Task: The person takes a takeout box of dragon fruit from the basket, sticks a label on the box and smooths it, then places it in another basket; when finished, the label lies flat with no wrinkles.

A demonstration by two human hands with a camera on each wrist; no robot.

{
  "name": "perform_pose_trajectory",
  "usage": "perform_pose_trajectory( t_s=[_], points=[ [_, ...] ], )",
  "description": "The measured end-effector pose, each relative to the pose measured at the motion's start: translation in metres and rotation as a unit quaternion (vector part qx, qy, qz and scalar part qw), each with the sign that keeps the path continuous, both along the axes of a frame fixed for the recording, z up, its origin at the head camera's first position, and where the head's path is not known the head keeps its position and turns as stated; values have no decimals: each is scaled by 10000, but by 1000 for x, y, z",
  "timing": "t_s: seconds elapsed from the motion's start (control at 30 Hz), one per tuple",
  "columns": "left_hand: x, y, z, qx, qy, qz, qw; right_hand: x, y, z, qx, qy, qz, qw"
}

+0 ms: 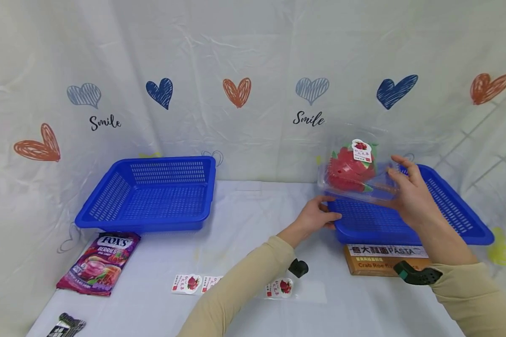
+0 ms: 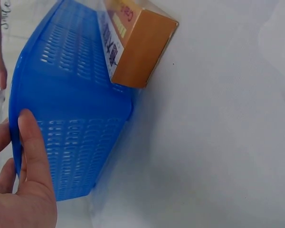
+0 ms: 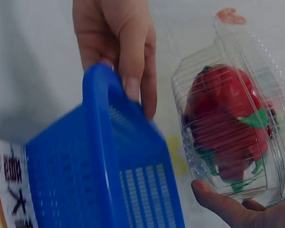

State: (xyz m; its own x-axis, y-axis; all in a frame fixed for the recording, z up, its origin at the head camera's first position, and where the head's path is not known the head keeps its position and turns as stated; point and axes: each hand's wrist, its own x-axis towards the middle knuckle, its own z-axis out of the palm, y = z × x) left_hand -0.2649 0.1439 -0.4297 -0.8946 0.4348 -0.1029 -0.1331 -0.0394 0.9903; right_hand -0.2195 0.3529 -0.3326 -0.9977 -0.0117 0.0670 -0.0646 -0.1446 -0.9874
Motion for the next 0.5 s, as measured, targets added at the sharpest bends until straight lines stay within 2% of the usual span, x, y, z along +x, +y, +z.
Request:
perform_pose_trajectory(
  t_s=[0.13, 0.27, 0.4, 0.5],
  points=[
    [1, 1, 2, 42, -24, 19, 10000, 3, 27, -4, -370, 36, 192, 9991],
    [2, 2, 3, 51, -12, 34, 10000, 7, 54, -9, -561, 257, 652, 9960],
    [2, 3, 4, 15, -7, 91, 10000, 10, 76, -13, -366, 372, 1051, 9931],
    [3, 2, 5, -43, 14, 128, 9999, 11, 89, -16, -44, 302, 1120, 9932]
  ],
)
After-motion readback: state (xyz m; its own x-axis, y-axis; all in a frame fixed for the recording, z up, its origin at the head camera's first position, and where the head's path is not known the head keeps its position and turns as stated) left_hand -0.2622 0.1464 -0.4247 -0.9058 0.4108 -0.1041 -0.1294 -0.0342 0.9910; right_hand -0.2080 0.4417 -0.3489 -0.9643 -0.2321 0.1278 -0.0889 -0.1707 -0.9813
